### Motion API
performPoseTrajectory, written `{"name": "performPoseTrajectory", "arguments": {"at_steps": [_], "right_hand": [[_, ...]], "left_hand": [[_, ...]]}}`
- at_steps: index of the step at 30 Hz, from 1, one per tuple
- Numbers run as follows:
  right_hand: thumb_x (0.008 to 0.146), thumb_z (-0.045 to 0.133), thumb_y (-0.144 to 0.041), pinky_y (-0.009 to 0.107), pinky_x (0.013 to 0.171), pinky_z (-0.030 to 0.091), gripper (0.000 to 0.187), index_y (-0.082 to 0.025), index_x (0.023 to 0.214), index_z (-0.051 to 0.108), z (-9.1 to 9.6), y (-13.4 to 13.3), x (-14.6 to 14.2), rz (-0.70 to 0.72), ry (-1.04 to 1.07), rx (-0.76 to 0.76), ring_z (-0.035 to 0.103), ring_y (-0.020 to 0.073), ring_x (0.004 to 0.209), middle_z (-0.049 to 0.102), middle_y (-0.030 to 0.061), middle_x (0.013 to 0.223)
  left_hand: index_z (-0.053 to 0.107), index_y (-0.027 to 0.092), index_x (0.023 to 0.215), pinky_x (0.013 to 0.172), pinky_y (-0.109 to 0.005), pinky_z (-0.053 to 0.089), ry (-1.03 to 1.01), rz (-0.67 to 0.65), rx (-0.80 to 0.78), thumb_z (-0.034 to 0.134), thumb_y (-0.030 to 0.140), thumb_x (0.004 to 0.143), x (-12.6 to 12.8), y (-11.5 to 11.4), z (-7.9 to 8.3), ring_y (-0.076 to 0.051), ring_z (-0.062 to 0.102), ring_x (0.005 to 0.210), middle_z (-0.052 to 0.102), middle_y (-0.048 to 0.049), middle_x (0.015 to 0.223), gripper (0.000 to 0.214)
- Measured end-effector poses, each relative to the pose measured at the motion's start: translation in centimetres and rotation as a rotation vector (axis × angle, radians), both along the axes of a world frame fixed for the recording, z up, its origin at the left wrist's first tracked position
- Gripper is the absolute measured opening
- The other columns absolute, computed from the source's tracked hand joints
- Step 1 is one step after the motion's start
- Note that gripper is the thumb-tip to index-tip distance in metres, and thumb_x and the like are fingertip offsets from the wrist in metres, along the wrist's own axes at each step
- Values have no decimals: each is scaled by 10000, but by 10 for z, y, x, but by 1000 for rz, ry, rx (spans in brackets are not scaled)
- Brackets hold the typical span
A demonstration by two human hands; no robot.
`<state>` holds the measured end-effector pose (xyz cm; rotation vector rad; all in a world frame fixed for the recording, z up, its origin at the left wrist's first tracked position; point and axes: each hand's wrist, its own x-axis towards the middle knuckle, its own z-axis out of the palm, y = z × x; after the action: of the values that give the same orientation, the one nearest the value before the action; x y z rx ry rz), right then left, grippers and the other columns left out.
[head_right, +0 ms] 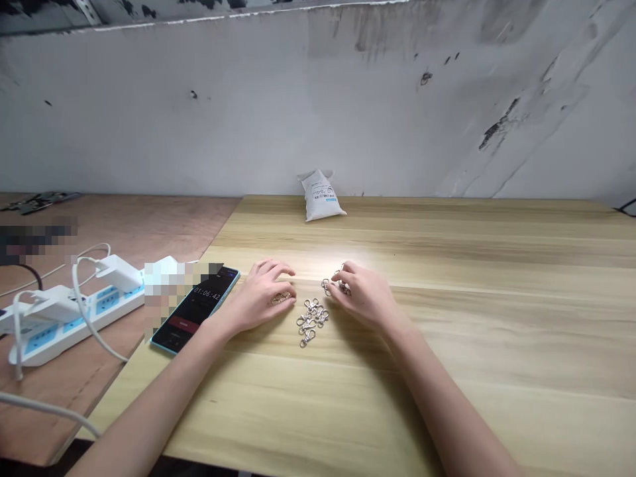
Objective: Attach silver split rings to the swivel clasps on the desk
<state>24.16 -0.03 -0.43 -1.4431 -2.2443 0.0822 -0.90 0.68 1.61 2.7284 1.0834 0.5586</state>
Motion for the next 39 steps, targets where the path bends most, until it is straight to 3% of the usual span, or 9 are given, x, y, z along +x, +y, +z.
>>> {"name": "performPoseTrajectory", "arguments": {"at_steps": [6, 13, 17, 20, 25, 28, 33, 39], "right_hand": [[915, 543, -253, 264, 475, 252, 222, -212, 799, 727, -8, -2, -15, -8, -149, 62, 542, 117, 579, 637, 49, 866], [825, 580, -179, 266, 461, 244, 107, -202, 758, 661, -11, -2, -24, -30, -65, 15, 531, 112, 539, 637, 28, 845], [766, 590, -181, 244, 492, 307, 51, -210, 745, 626, -9, -6, -25, 9, 198, -46, 486, 108, 523, 623, -3, 729], [781, 595, -225, 238, 479, 327, 50, -203, 746, 624, -4, -10, -29, 55, 531, -218, 432, 105, 494, 547, -30, 585], [796, 663, -384, 246, 503, 409, 214, -171, 790, 640, -1, -13, -39, 109, 955, -521, 530, 115, 572, 641, 24, 731], [780, 700, -421, 249, 544, 445, 263, -161, 788, 656, -1, -14, -42, 131, 1040, -565, 568, 122, 623, 659, 34, 752], [764, 722, -442, 223, 464, 408, 292, -157, 807, 675, 0, -15, -44, 122, 1070, -600, 529, 93, 546, 669, 28, 728], [773, 712, -461, 224, 454, 414, 319, -170, 885, 644, -1, -16, -47, 117, 1125, -582, 573, 118, 590, 720, 75, 835]], "left_hand": [[661, 220, 773, 1092, -513, 292, 33, 18, 25, 580, 164, 835, -4, 2, 0, -249, 507, 1155, 611, -56, 1152, 116], [671, 222, 815, 1051, -495, 334, -4, 51, 11, 557, 186, 858, -3, 1, 3, -256, 504, 1128, 616, -60, 1139, 127], [677, 226, 842, 1034, -470, 339, -50, 47, 2, 568, 208, 872, 2, -1, -1, -243, 516, 1122, 625, -56, 1132, 115], [691, 239, 914, 1018, -436, 342, -131, 40, -13, 598, 265, 883, 7, -3, -4, -226, 528, 1121, 628, -49, 1136, 102], [705, 256, 948, 962, -396, 369, -277, 69, -50, 603, 288, 897, 16, -8, -4, -209, 550, 1079, 644, -36, 1115, 118], [706, 247, 897, 947, -389, 378, -328, 83, -79, 593, 249, 899, 18, -10, -1, -202, 560, 1052, 659, -29, 1079, 113], [711, 241, 867, 960, -400, 385, -375, 96, -126, 624, 258, 876, 18, -10, 1, -210, 561, 1063, 659, -35, 1073, 88], [718, 240, 847, 951, -410, 368, -354, 106, -103, 638, 217, 854, 16, -7, 1, -210, 559, 1048, 667, -26, 1062, 84]]}}
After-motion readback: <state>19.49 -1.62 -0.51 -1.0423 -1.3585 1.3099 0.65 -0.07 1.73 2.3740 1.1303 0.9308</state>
